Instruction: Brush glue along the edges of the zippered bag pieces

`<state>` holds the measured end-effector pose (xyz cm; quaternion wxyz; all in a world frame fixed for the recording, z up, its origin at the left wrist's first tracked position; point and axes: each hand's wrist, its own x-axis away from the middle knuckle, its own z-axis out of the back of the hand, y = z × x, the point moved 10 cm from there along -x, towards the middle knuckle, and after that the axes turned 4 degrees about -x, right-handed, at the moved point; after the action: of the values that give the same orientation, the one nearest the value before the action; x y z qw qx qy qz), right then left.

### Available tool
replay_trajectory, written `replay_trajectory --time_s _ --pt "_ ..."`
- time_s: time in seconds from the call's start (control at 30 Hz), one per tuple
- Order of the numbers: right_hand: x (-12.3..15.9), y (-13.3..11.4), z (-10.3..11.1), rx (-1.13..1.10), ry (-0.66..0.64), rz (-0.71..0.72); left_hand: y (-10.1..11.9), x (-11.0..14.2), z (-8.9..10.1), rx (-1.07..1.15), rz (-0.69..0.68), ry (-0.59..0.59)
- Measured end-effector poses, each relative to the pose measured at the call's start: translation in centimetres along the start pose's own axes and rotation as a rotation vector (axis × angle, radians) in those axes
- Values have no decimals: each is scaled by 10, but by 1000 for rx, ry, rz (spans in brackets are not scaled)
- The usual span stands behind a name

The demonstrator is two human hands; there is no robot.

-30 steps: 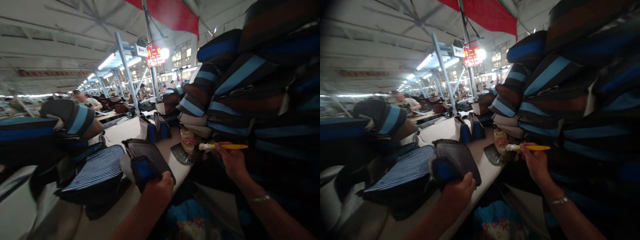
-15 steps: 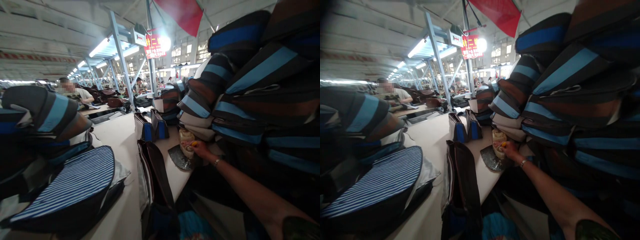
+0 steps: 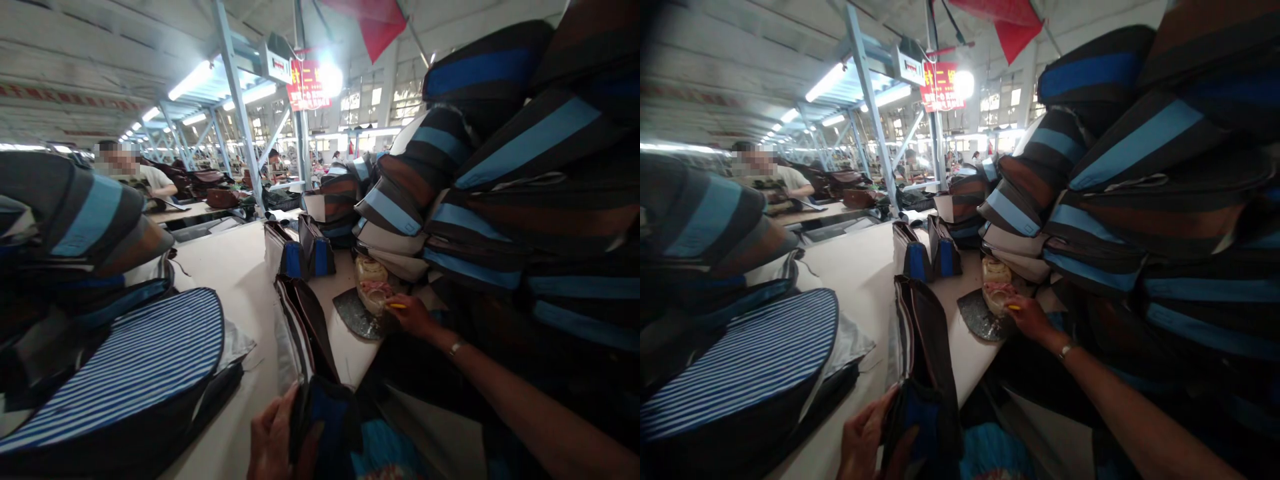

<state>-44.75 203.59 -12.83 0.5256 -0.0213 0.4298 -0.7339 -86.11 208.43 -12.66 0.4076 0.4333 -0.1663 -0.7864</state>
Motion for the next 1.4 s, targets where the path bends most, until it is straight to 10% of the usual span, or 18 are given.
replay_trajectory --time_s 0.27,0.43,0.67,0.83,0.97,1.13,1.4 --pt "5 -1 20 -29 219 -198 38 -33 -2 271 -70 -123" --pt "7 -44 42 -49 291 -215 58 -54 -2 405 -64 -238" --pt "12 -215 106 -277 287 93 82 -71 -8 481 -80 -298" --pt "32 -339 64 -201 -73 518 99 -69 -17 536 -84 -346" --pt "37 -347 34 73 -185 639 102 -66 -15 560 -82 -361" --pt "36 -337 53 366 -172 630 102 -64 -14 602 -80 -387" --pt "42 -346 36 57 -212 618 103 -62 -13 593 -92 -398"
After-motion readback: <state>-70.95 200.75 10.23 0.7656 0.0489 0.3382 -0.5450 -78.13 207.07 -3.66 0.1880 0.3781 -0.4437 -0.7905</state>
